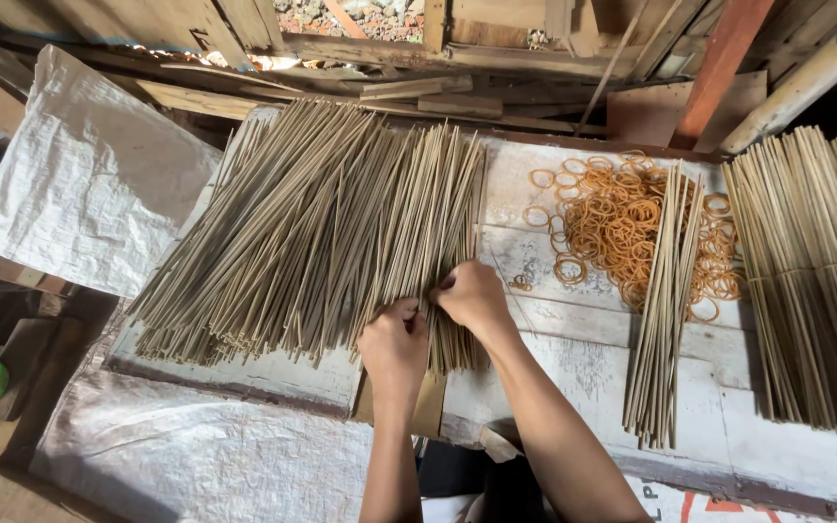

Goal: Aligning and bundling thin wooden sticks using rubber bands on a work table.

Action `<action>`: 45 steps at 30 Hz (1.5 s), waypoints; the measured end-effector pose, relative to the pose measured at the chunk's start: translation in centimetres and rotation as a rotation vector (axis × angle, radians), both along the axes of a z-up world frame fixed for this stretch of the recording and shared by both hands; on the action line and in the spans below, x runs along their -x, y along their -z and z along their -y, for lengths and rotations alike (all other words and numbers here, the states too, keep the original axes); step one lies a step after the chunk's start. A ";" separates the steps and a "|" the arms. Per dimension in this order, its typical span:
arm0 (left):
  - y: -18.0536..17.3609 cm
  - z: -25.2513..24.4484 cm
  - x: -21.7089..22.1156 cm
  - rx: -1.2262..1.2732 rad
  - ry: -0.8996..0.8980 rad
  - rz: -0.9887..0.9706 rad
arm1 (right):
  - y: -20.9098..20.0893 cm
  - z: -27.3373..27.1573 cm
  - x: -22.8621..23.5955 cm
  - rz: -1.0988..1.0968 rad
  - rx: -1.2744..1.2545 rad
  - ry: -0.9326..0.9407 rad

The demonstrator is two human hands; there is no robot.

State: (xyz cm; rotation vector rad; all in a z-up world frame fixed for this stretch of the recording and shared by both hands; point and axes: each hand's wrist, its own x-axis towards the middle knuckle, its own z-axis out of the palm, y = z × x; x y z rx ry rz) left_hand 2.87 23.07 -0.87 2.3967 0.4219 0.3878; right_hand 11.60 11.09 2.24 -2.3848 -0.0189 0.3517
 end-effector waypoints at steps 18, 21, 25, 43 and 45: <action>-4.2 14.1 1.6 0.857 0.407 0.135 | -1.3 17.3 9.5 -0.016 -0.849 0.432; -3.0 19.1 2.1 0.980 0.517 0.039 | -1.3 21.5 11.8 0.122 -0.655 0.473; 0.4 23.5 1.6 1.042 0.590 -0.068 | 0.3 25.1 12.9 0.146 -0.480 0.620; -1.4 18.8 1.1 0.535 0.619 0.027 | -0.3 21.6 12.3 0.533 0.040 0.419; -4.3 15.1 1.1 0.410 0.418 0.133 | -1.1 18.6 11.3 0.506 -0.287 0.394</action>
